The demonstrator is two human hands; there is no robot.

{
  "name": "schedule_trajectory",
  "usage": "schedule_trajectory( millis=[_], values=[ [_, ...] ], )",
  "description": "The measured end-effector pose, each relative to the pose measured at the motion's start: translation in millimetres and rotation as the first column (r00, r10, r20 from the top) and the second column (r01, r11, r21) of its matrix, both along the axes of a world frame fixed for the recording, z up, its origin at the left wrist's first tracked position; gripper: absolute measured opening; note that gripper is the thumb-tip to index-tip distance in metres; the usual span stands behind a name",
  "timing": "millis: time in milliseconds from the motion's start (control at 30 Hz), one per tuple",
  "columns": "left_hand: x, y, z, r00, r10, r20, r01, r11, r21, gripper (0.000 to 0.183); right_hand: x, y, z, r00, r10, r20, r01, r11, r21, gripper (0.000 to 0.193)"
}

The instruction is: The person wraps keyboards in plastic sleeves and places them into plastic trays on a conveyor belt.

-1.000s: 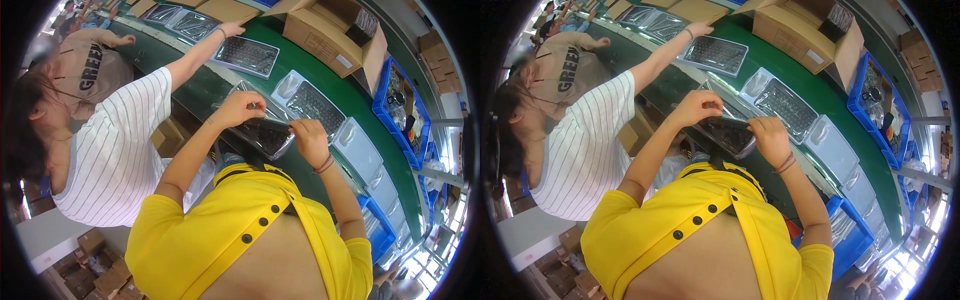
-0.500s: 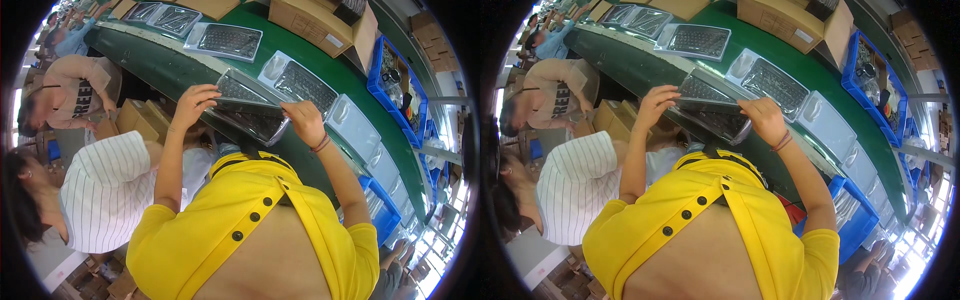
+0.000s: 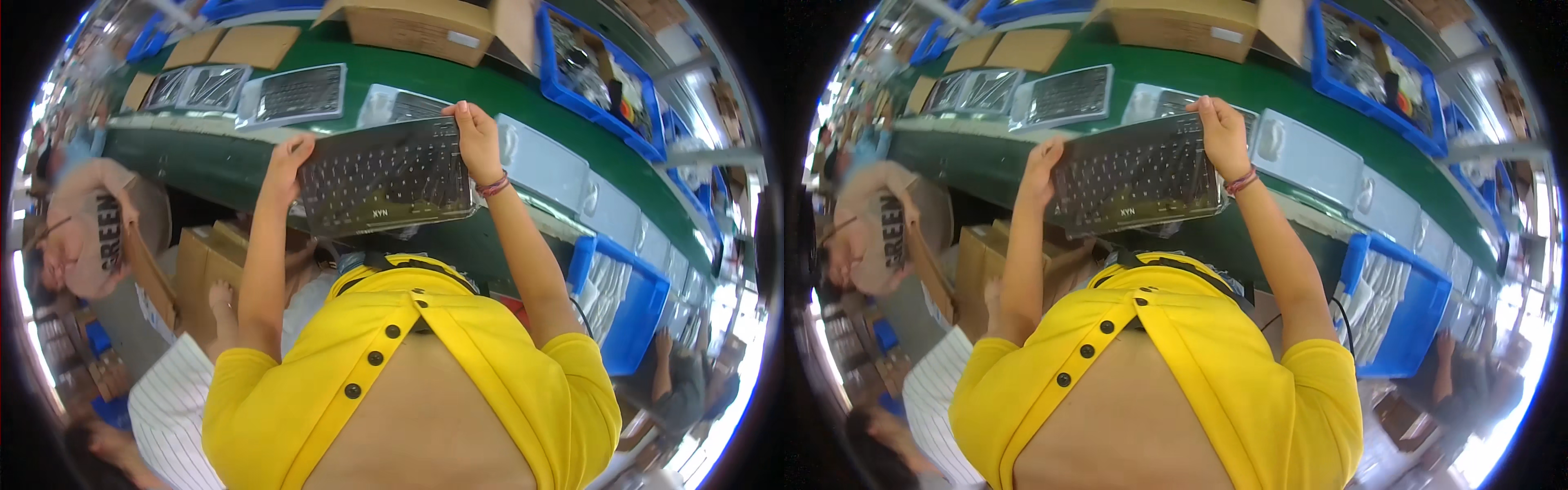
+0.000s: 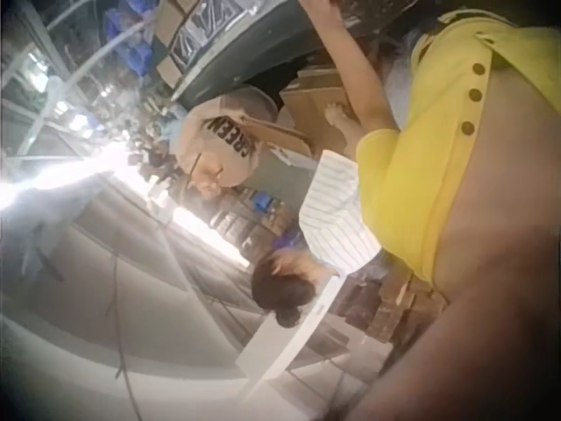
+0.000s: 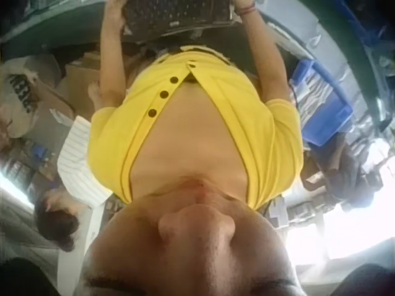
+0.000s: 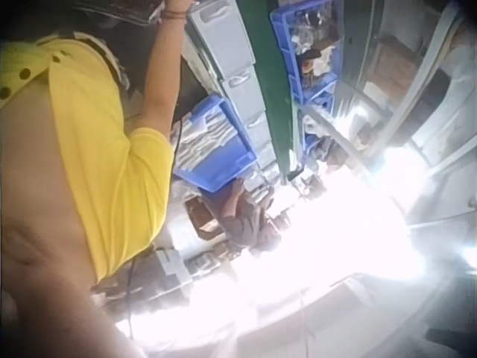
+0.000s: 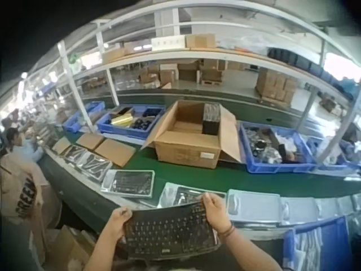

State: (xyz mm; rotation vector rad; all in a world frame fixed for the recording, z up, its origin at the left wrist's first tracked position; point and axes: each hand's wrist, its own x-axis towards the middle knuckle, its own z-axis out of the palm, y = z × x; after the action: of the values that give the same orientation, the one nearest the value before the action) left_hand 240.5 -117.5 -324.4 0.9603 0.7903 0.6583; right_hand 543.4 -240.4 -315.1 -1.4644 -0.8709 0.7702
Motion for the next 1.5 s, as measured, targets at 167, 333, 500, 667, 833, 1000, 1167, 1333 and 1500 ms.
schedule_trajectory(
  millis=[167, 333, 500, 667, 833, 1000, 1167, 1333, 1500],
  values=[
    [36.4, -104.1, -11.0, 0.988, 0.093, 0.125, -0.052, 0.952, -0.301, 0.025, 18.1, -93.8, -18.5, 0.985, -0.158, -0.061, 0.153, 0.985, -0.083, 0.044],
    [74.0, -124.8, -22.7, 0.998, -0.069, -0.004, 0.067, 0.974, -0.215, 0.026, 35.0, -172.6, -75.8, 0.597, -0.142, -0.789, 0.126, 0.989, -0.082, 0.046],
    [142.0, -147.9, -14.1, 0.992, -0.121, -0.042, 0.114, 0.984, -0.138, 0.020, 92.6, -205.8, -68.1, 0.851, -0.515, 0.106, 0.521, 0.853, -0.033, 0.041],
    [218.1, -178.8, -15.1, 0.989, -0.111, -0.095, 0.107, 0.993, -0.046, 0.019, 151.1, -225.9, -67.5, 0.628, -0.559, 0.542, 0.675, 0.738, -0.020, 0.033],
    [288.0, -170.7, 6.0, 0.975, 0.039, -0.219, 0.000, 0.984, 0.178, 0.020, 210.7, -197.1, -81.0, 0.589, -0.403, 0.700, 0.529, 0.847, 0.043, 0.024],
    [358.9, -112.8, -34.4, 0.955, -0.020, -0.296, 0.094, 0.967, 0.236, 0.030, 283.7, -154.1, -149.5, 0.817, -0.376, 0.437, 0.443, 0.894, -0.060, 0.017],
    [448.7, -103.8, -84.6, 0.927, -0.100, -0.360, 0.204, 0.942, 0.265, 0.037, 336.8, -164.0, -201.4, 0.762, -0.287, 0.581, 0.540, 0.777, -0.324, 0.027],
    [480.8, -99.7, -143.9, 0.891, -0.158, -0.425, 0.251, 0.953, 0.172, 0.038, 342.1, -187.9, -194.9, 0.669, -0.108, 0.736, 0.614, 0.638, -0.464, 0.030],
    [479.1, -107.2, -171.8, 0.704, 0.043, -0.709, 0.502, 0.676, 0.540, 0.053, 338.3, -205.1, -191.6, 0.662, -0.180, 0.728, 0.619, 0.678, -0.396, 0.035]
  ],
)
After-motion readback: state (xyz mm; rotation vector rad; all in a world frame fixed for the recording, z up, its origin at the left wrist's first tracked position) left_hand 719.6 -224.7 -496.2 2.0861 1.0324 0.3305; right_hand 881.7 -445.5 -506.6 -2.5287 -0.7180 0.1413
